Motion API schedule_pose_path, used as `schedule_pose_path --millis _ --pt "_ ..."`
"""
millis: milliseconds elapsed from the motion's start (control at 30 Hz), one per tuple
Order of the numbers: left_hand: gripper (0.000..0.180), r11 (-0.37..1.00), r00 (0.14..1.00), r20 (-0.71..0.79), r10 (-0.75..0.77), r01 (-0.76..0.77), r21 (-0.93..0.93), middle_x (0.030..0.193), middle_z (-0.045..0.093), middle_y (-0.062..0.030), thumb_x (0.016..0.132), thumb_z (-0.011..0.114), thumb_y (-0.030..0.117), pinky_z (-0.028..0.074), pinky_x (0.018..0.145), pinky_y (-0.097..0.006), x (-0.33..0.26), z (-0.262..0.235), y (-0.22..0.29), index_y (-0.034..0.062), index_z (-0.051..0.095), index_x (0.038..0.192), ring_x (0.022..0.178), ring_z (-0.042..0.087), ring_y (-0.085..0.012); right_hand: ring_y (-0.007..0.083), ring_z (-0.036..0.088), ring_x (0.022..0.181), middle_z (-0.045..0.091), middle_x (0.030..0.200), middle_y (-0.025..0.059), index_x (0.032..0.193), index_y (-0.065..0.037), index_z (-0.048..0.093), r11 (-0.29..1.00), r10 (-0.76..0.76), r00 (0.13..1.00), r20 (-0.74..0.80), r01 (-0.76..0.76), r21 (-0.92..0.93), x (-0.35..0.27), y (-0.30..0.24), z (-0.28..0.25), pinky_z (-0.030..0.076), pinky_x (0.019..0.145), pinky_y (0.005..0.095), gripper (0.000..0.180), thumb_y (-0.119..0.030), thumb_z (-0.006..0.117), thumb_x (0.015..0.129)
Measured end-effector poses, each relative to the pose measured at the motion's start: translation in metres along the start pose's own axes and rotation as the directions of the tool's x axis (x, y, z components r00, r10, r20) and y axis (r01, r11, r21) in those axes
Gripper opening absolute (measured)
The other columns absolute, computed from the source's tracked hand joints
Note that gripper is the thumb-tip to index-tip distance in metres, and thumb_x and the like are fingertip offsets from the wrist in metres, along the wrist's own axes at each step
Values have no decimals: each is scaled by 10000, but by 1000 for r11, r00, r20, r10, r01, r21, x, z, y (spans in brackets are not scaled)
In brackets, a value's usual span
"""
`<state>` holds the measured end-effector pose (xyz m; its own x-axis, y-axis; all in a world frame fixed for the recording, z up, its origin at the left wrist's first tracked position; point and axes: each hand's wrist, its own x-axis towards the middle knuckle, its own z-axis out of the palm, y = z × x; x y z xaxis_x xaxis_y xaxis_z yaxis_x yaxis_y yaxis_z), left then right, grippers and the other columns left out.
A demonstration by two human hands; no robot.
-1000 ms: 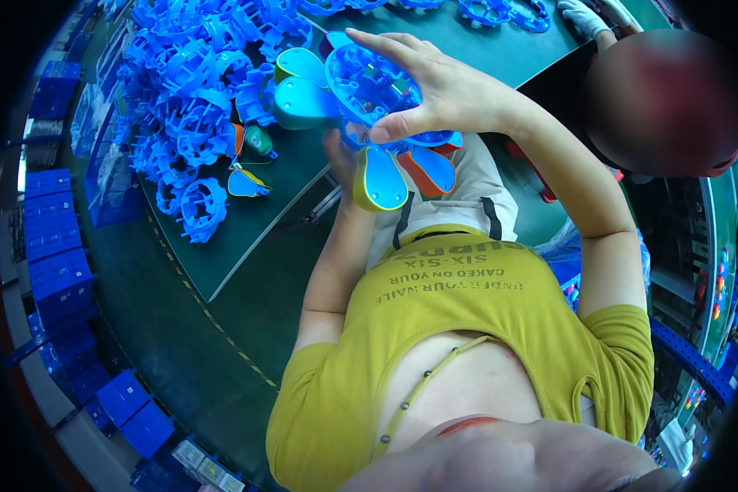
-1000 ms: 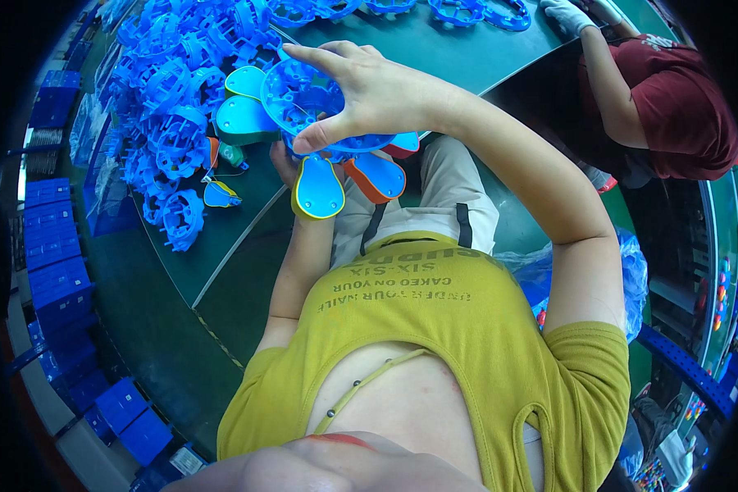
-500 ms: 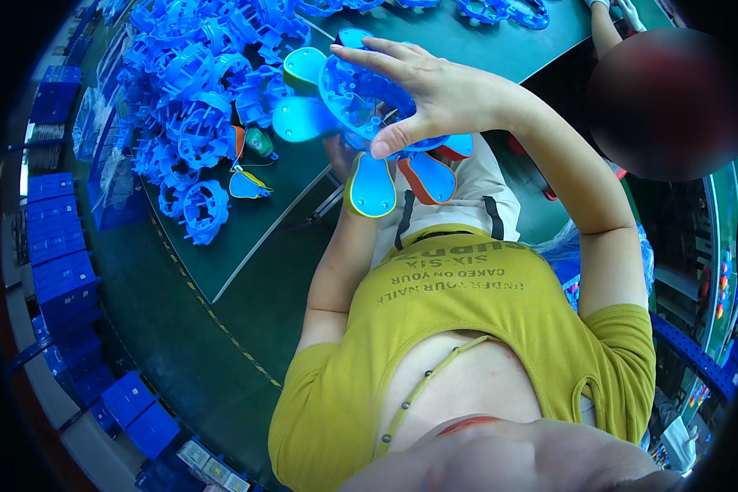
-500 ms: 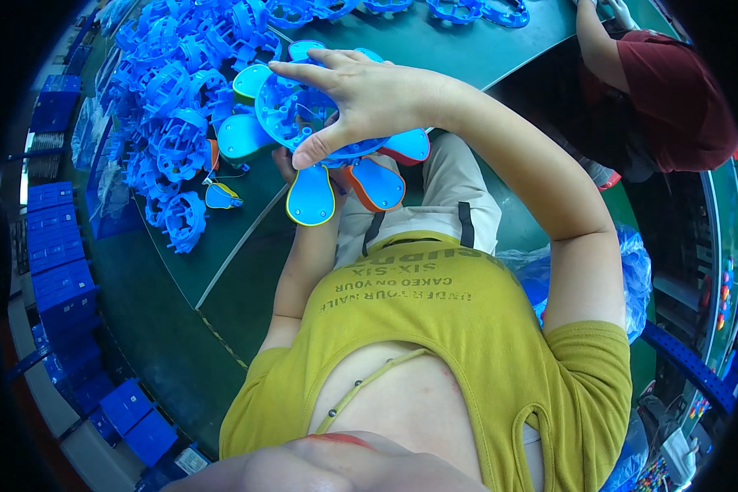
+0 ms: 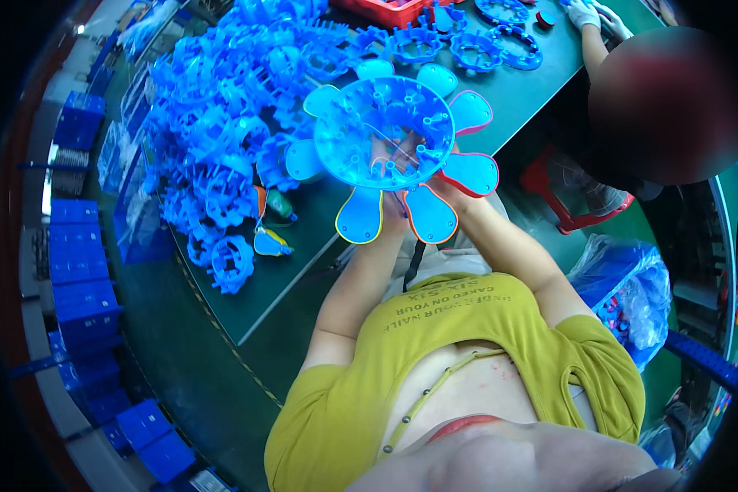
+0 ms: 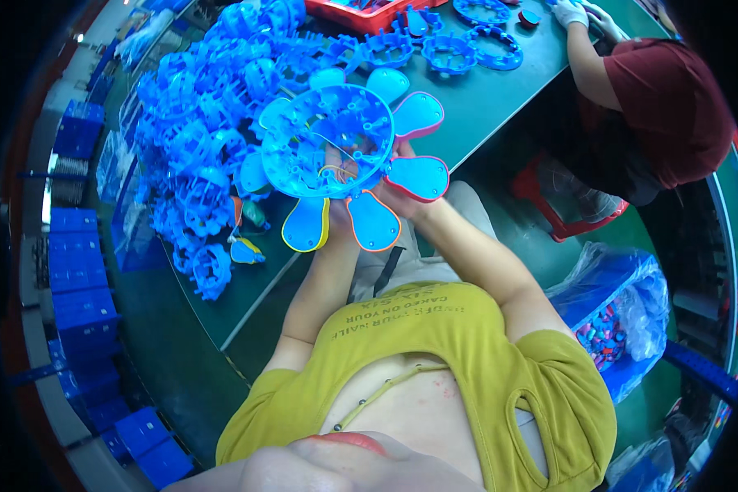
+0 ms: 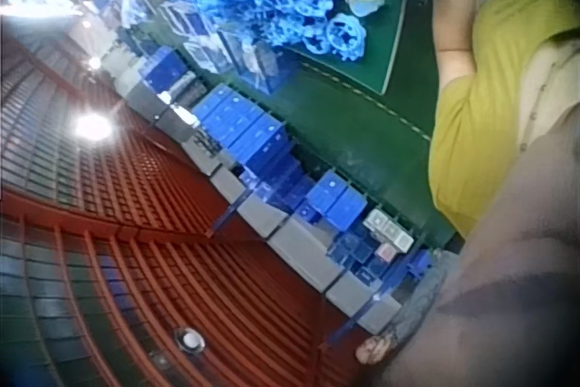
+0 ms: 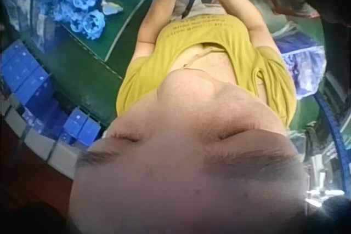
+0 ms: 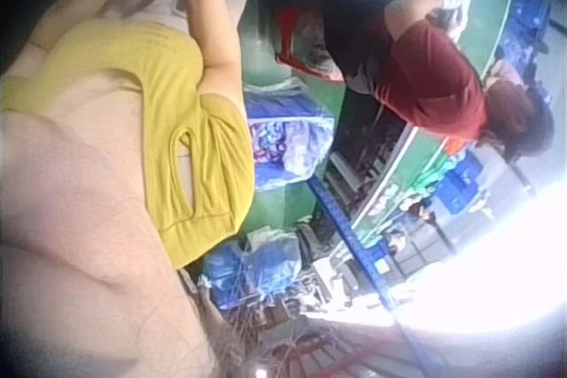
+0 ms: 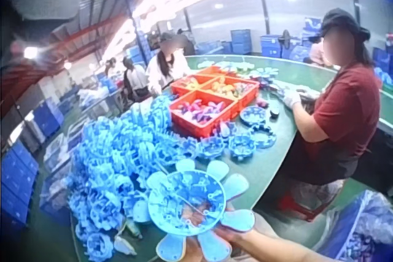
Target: The person assembles a flower-shaped toy base by hand, inserting colorful inserts and numbered parts into the toy base.
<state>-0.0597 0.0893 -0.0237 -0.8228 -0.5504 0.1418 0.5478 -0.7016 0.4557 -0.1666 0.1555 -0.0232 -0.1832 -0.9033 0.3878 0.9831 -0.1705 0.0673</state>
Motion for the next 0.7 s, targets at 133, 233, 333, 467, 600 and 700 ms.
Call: schedule_pose_path --millis 133,233,333,467,600,700 --pt "588 994 997 -18 -69 70 81 1341 572 -139 978 575 357 492 1027 -421 -4 -7 18 61 423 1463 1197 593 -255 324 558 1268 568 1423 134 1425 -117 520 996 -44 970 -238 61 65 -9 6 -2 427 1097 536 684 -636 470 983" --pt "521 927 997 -73 28 1 375 1300 573 -138 978 584 305 492 992 -407 5 -2 11 56 451 1416 1157 592 -245 328 559 1269 566 1426 135 1429 -116 516 996 -61 963 -263 75 43 27 -19 -10 428 1097 538 686 -636 466 984" --pt "320 111 953 134 272 -169 979 1155 631 -117 985 603 187 517 790 -367 2 -11 16 24 543 1254 992 634 -195 331 560 1269 564 1428 136 1433 -114 512 998 -49 951 -307 62 31 8 -17 -6 430 1096 541 689 -636 462 986" --pt "158 468 972 -145 185 43 883 815 659 -28 983 624 154 478 602 -304 17 45 32 4 656 1020 684 604 -109 335 562 1270 562 1431 138 1438 -112 508 997 -77 930 -359 76 -17 -52 -10 24 432 1096 544 693 -636 457 988" --pt "141 39 886 -191 424 193 980 850 659 -18 982 628 125 468 640 -219 9 21 100 9 699 1018 735 581 -67 339 563 1271 560 1435 140 1443 -110 503 998 -62 919 -389 45 -54 -61 -38 26 434 1095 547 697 -636 451 990" --pt "297 -213 871 279 404 -207 955 1066 681 -113 919 710 132 527 817 -320 19 80 142 -2 653 1177 907 645 -188 342 564 1272 558 1437 141 1447 -108 499 997 -33 909 -414 -1 -81 -35 -65 21 435 1095 550 699 -636 447 991"
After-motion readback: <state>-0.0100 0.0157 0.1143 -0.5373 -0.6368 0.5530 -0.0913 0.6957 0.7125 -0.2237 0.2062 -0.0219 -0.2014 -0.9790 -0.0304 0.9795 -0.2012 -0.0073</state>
